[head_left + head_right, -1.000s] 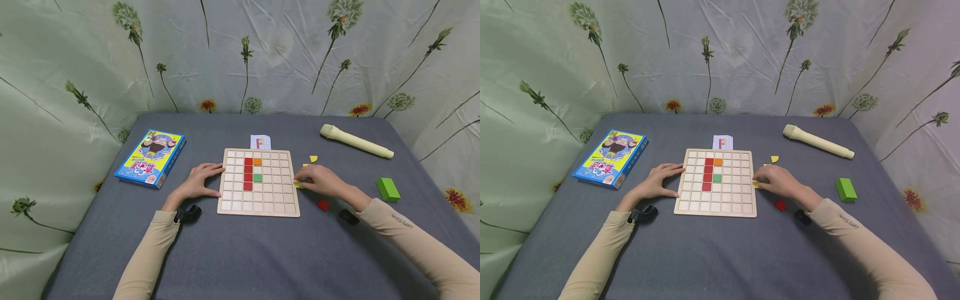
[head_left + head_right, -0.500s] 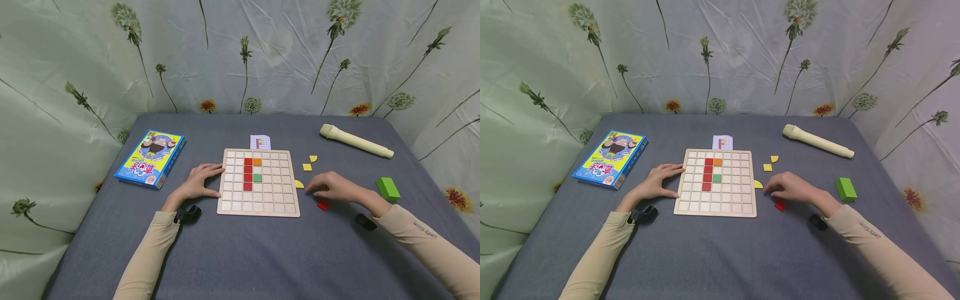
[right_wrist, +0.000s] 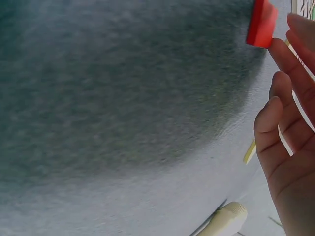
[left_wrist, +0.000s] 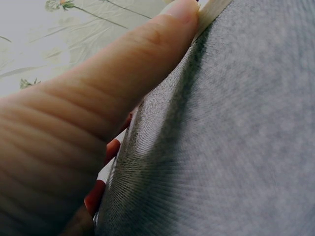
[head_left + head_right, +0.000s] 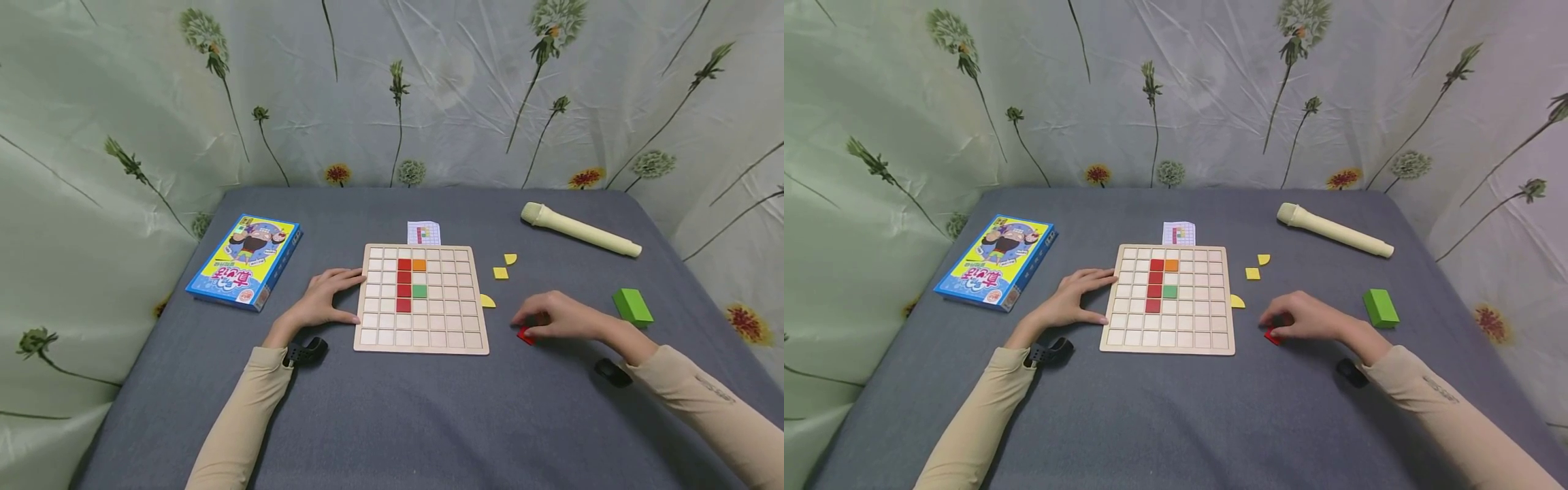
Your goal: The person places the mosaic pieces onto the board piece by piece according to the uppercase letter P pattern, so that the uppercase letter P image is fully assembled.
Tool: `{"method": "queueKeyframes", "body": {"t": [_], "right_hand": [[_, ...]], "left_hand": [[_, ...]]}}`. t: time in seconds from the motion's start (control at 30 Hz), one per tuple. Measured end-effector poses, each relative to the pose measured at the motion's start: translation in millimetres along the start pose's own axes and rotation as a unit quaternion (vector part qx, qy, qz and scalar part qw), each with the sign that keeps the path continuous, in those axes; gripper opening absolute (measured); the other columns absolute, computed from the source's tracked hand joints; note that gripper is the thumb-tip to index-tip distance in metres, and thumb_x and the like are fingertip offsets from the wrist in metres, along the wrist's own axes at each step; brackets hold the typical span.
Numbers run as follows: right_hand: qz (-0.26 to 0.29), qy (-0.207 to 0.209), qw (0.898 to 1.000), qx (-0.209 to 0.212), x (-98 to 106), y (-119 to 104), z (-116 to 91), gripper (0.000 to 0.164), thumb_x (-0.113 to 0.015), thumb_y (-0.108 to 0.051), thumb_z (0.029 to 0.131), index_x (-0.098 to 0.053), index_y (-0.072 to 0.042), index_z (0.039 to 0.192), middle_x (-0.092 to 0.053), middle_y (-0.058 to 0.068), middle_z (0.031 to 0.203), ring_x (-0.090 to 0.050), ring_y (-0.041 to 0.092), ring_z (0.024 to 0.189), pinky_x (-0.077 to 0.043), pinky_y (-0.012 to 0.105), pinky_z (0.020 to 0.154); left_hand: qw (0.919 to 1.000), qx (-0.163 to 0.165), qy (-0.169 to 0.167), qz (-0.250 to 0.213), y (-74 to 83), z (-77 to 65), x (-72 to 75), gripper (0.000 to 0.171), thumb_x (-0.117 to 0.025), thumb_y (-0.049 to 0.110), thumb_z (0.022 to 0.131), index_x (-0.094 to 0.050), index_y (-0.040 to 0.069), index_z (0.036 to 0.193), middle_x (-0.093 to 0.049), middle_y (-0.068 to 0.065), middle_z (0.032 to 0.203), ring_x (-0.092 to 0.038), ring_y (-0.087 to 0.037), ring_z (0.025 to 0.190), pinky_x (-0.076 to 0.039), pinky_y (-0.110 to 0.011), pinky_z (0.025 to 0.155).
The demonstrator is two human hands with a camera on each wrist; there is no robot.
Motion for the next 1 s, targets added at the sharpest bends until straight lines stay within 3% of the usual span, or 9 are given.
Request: {"method": "queueKeyframes", "body": {"t": [0.2, 0.5, 0.73, 1.0], "right_hand": [[-0.023, 0.001, 1.000, 0.014, -4, -1, -10, 0.024, -0.074, -0.007, 0.076, -0.069, -0.011, 0.099, -0.061, -0.002, 0.090, -0.046, -0.001, 0.066, -0.040, 0.016, 0.058], [-0.053, 0.014, 0.997, -0.045, -8, 3, -11, 0.019, -0.074, -0.009, 0.075, -0.065, -0.015, 0.091, -0.052, -0.008, 0.080, -0.043, -0.003, 0.068, -0.038, 0.016, 0.059], [-0.064, 0.023, 0.996, -0.060, -10, 0, 3, 0.017, -0.074, -0.014, 0.077, -0.067, -0.016, 0.092, -0.055, -0.009, 0.079, -0.044, -0.002, 0.067, -0.038, 0.016, 0.059], [-0.078, 0.049, 0.995, -0.029, -9, -11, 24, 0.017, -0.075, -0.018, 0.078, -0.069, -0.017, 0.093, -0.056, -0.008, 0.077, -0.044, -0.001, 0.064, -0.036, 0.016, 0.058]], "left_hand": [[1.0000, 0.001, -0.003, -0.001, 0.0, 0.2, -0.9, 0.083, -0.080, 0.037, 0.071, -0.044, 0.014, 0.141, -0.038, -0.008, 0.150, -0.030, -0.032, 0.136, -0.019, -0.054, 0.102], [1.0000, -0.008, 0.003, -0.004, 3.3, -1.2, 2.3, 0.083, -0.081, 0.035, 0.070, -0.044, 0.013, 0.141, -0.039, -0.011, 0.149, -0.031, -0.033, 0.135, -0.020, -0.055, 0.102], [1.0000, -0.002, -0.003, -0.002, 1.5, -1.2, -1.5, 0.083, -0.080, 0.037, 0.071, -0.044, 0.014, 0.141, -0.039, -0.009, 0.150, -0.030, -0.032, 0.136, -0.020, -0.055, 0.102], [0.9999, -0.011, 0.003, 0.000, 1.9, -1.0, 1.0, 0.083, -0.081, 0.037, 0.070, -0.045, 0.014, 0.141, -0.040, -0.009, 0.149, -0.031, -0.032, 0.135, -0.021, -0.054, 0.100]]}}
Point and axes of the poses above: each hand's wrist, its own z-axis towards the middle knuckle, its own x-axis out of the back of the hand, y = z × x, the point moved 5 cm from there along z, towards the middle knuckle
